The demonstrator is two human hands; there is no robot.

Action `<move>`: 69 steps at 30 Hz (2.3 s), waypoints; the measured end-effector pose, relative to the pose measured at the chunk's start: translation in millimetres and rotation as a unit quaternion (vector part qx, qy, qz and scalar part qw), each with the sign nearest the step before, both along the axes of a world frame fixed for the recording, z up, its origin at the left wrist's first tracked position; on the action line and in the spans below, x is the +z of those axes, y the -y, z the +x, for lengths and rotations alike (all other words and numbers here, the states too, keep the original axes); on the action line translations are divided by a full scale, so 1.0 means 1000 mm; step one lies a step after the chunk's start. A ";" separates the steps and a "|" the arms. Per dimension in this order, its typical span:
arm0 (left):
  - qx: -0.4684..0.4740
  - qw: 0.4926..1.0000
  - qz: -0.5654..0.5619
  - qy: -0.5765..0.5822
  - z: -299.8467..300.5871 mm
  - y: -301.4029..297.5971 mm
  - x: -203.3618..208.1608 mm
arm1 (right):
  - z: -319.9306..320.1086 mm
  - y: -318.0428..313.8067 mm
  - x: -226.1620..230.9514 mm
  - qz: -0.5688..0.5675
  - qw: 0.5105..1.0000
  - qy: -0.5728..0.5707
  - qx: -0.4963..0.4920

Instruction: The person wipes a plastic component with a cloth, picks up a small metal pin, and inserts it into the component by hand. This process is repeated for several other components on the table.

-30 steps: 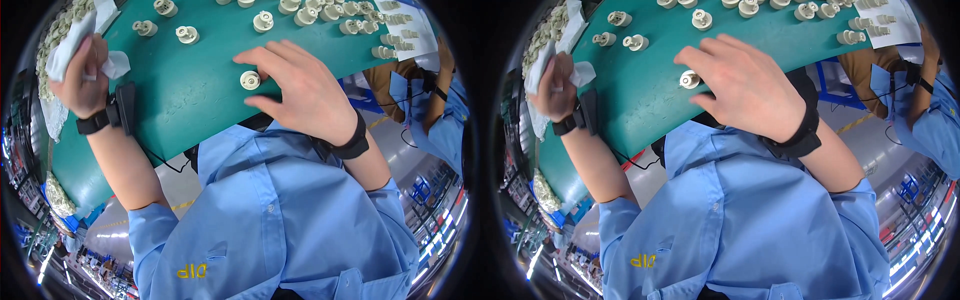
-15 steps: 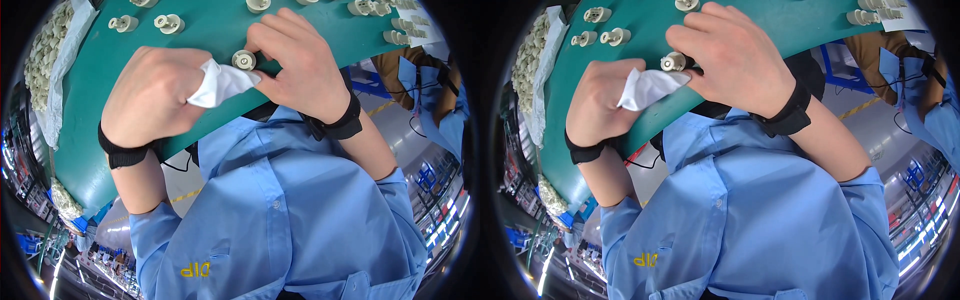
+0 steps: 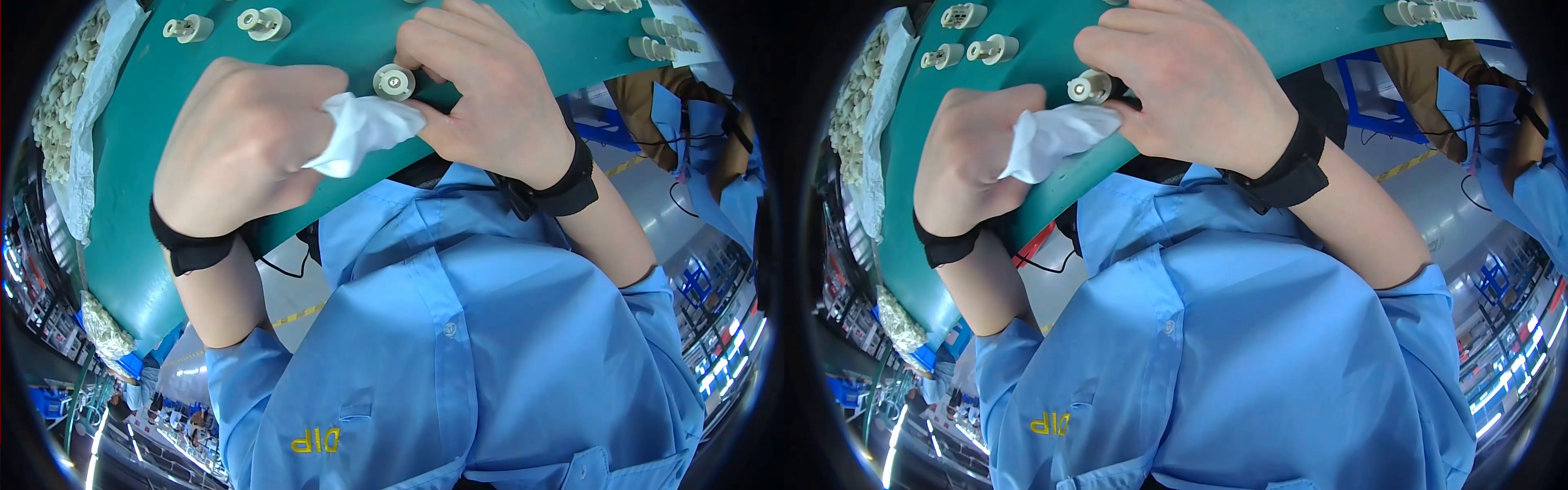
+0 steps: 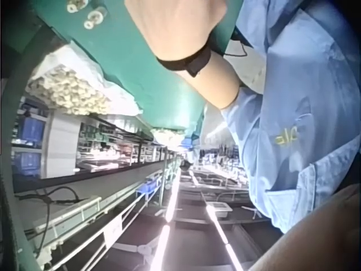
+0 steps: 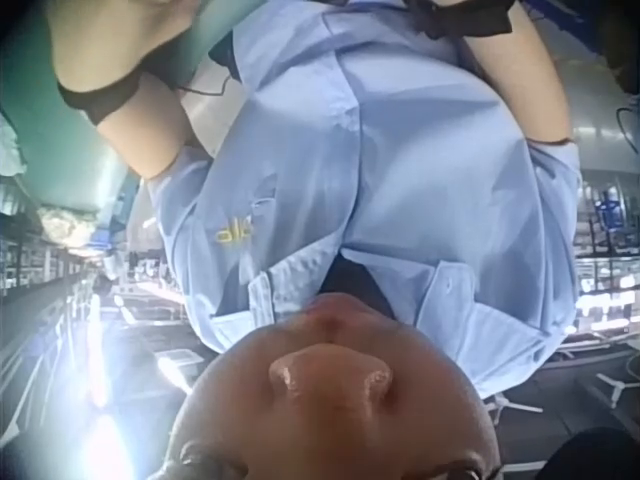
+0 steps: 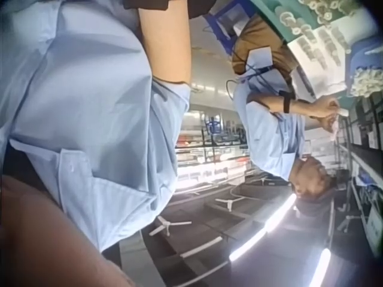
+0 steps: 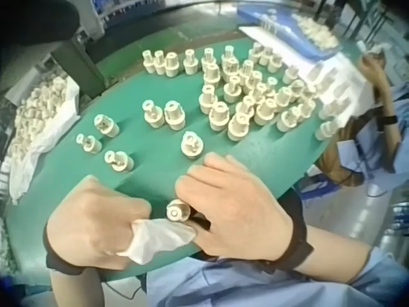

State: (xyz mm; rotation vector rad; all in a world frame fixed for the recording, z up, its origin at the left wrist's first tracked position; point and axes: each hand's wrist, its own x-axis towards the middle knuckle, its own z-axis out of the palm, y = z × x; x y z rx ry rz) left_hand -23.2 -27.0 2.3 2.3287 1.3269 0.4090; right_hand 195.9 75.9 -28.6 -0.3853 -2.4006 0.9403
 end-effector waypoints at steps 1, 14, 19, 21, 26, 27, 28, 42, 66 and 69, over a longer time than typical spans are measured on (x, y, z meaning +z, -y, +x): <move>0.024 0.999 0.014 0.016 0.001 -0.001 -0.005 | 0.001 -0.001 -0.001 0.005 1.000 0.000 0.000; 0.050 0.997 0.046 0.032 -0.002 -0.001 -0.006 | 0.001 -0.001 0.001 0.019 1.000 0.006 -0.001; 0.011 0.999 0.033 -0.001 -0.004 0.003 0.002 | 0.002 -0.002 0.002 0.000 1.000 -0.010 0.012; 0.025 0.999 0.041 0.007 0.000 0.000 -0.003 | 0.004 -0.004 0.003 -0.019 1.000 0.002 0.024; 0.062 0.995 0.077 -0.001 -0.006 0.001 -0.005 | 0.006 -0.008 0.011 -0.061 0.996 0.018 0.066; 0.068 0.994 0.087 -0.013 -0.008 0.002 -0.004 | 0.006 -0.008 0.010 -0.060 0.996 0.018 0.067; 0.068 0.994 0.089 -0.013 -0.006 0.001 -0.003 | 0.007 -0.008 0.009 -0.054 0.996 0.024 0.067; 0.044 0.997 0.056 0.002 0.009 0.000 -0.006 | 0.006 -0.005 -0.016 0.048 0.997 0.044 0.033; 0.033 0.994 0.100 -0.005 0.005 -0.001 -0.006 | 0.014 -0.016 -0.020 -0.018 0.995 -0.014 0.099; 0.020 0.994 0.105 -0.019 0.004 -0.002 -0.001 | 0.011 -0.016 -0.014 -0.012 0.995 -0.006 0.098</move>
